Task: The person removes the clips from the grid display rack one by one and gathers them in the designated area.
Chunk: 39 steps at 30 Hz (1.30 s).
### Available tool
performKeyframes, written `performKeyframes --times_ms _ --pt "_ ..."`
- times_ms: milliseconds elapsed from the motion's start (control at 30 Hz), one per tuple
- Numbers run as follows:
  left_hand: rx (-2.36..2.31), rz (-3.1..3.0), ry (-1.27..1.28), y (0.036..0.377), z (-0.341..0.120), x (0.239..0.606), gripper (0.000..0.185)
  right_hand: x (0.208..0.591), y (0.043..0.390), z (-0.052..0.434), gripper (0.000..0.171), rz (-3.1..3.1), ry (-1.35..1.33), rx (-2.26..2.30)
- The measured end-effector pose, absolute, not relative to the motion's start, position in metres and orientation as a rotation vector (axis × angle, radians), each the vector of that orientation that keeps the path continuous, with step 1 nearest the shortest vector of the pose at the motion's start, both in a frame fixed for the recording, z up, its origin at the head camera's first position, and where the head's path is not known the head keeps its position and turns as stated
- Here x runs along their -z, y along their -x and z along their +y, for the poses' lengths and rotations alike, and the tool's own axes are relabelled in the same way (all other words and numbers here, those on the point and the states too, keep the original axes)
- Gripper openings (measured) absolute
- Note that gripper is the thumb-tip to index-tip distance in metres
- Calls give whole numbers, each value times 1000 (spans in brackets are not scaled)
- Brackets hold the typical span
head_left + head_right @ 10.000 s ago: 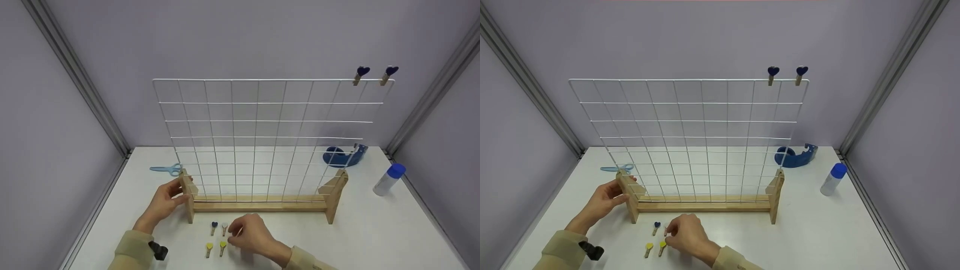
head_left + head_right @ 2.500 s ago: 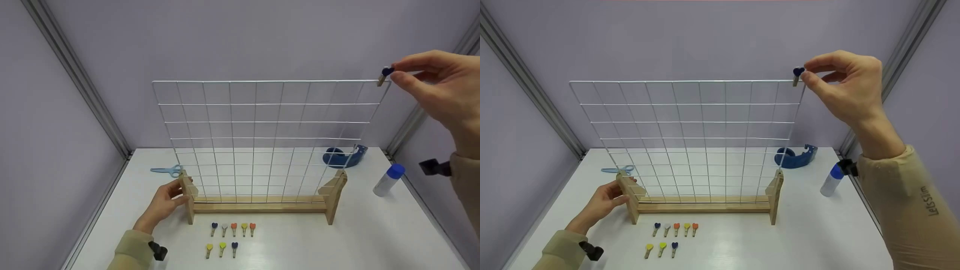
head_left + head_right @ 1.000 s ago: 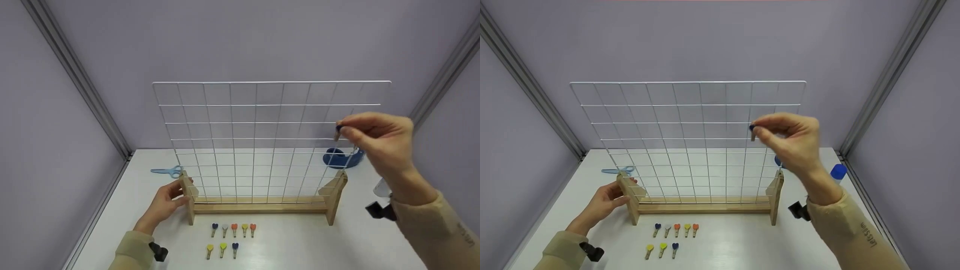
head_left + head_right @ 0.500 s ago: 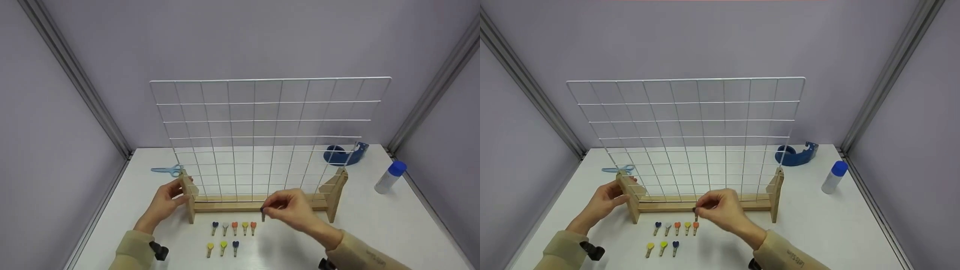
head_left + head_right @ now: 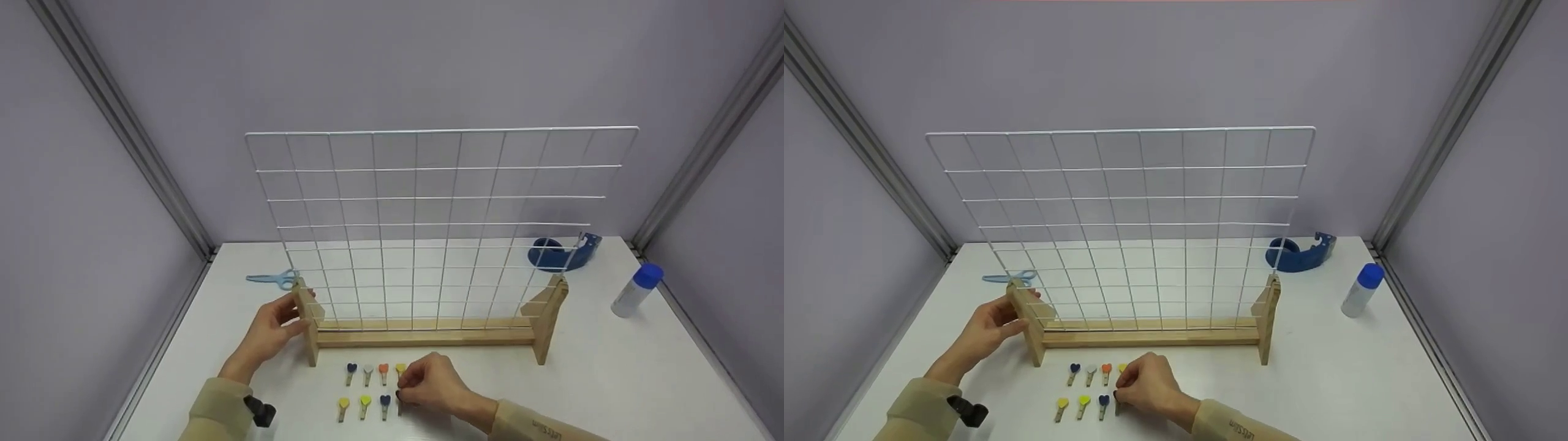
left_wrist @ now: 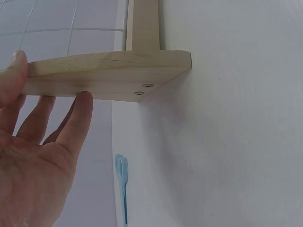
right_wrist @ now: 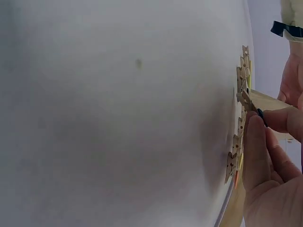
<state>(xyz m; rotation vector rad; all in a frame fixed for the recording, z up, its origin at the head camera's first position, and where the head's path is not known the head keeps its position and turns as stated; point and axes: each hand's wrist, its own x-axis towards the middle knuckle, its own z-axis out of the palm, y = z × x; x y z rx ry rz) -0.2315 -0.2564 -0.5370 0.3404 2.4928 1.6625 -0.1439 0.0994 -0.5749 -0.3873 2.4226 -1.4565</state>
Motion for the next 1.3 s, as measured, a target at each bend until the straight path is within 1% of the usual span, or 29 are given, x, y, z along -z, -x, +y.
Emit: performKeyframes --times_ms 300,633,933,1167,1300 --pt "-1660 2495 -323 230 -257 535 62 572 140 94 12 2479 392 1330" --pt "-1673 2492 -321 228 -256 536 62 569 141 96 11 2523 387 1270" --pt "-1676 2479 -322 229 -255 536 61 569 141 96 12 2580 455 1188" --pt "-1681 2486 -374 229 -253 536 61 561 137 108 17 2647 547 1253" --pt "-1618 2533 -339 224 -253 531 61 548 136 126 18 2679 593 1311"
